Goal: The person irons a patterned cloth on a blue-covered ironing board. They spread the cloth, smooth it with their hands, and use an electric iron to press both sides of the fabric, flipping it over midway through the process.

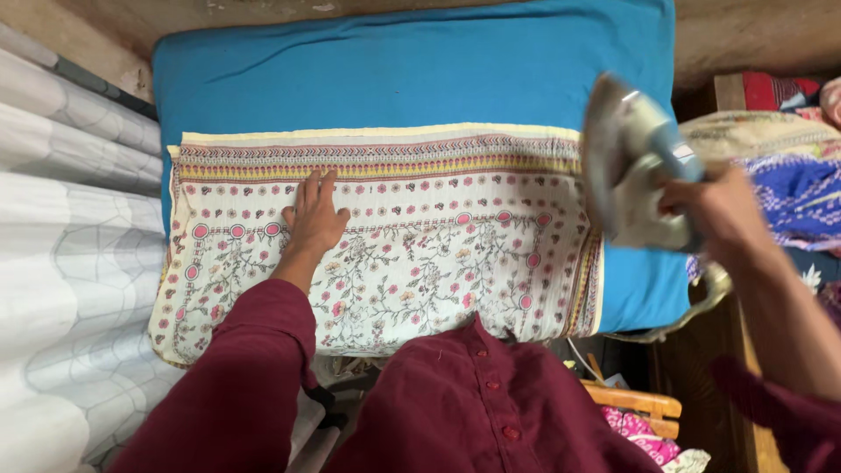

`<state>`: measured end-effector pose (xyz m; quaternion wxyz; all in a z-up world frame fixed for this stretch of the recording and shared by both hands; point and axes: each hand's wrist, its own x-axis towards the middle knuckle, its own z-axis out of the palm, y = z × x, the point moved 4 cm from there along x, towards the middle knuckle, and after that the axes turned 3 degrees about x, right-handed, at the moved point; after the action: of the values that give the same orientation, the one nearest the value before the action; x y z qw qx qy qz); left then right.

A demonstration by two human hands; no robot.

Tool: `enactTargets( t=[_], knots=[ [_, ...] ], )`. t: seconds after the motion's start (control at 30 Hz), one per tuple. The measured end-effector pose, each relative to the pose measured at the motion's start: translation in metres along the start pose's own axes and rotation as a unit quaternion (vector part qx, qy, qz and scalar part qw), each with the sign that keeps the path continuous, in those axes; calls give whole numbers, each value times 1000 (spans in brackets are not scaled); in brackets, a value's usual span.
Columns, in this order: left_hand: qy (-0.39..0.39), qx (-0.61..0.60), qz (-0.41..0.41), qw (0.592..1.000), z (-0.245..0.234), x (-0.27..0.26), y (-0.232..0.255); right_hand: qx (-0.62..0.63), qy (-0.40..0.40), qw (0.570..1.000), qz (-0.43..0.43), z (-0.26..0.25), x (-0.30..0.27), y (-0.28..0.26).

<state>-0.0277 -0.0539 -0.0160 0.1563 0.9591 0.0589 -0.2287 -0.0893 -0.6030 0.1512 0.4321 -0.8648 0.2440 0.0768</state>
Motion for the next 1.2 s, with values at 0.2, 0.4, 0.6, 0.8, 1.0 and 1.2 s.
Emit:
enactTargets(
  t=[0.2, 0.4, 0.6, 0.8, 1.0, 1.2],
  knots=[
    [-21, -12, 3, 1000, -4, -1, -7, 148, -84, 974, 147, 130, -57, 29],
    [-35, -7, 36, 999, -9, -3, -19, 157, -39, 973, 167, 199, -84, 33],
    [-45, -9, 39, 998, -11, 1, -16, 107, -115, 987, 46, 166, -22, 40],
    [-47, -21, 22, 998, -7, 3, -18, 2, 51, 998, 32, 93, 111, 79],
    [-45, -19, 4, 999, -13, 2, -14, -159, 25, 983, 87, 107, 168, 114],
    [-34, -20, -1, 999, -16, 3, -11, 1, -18, 992, 121, 105, 185, 127]
  ],
)
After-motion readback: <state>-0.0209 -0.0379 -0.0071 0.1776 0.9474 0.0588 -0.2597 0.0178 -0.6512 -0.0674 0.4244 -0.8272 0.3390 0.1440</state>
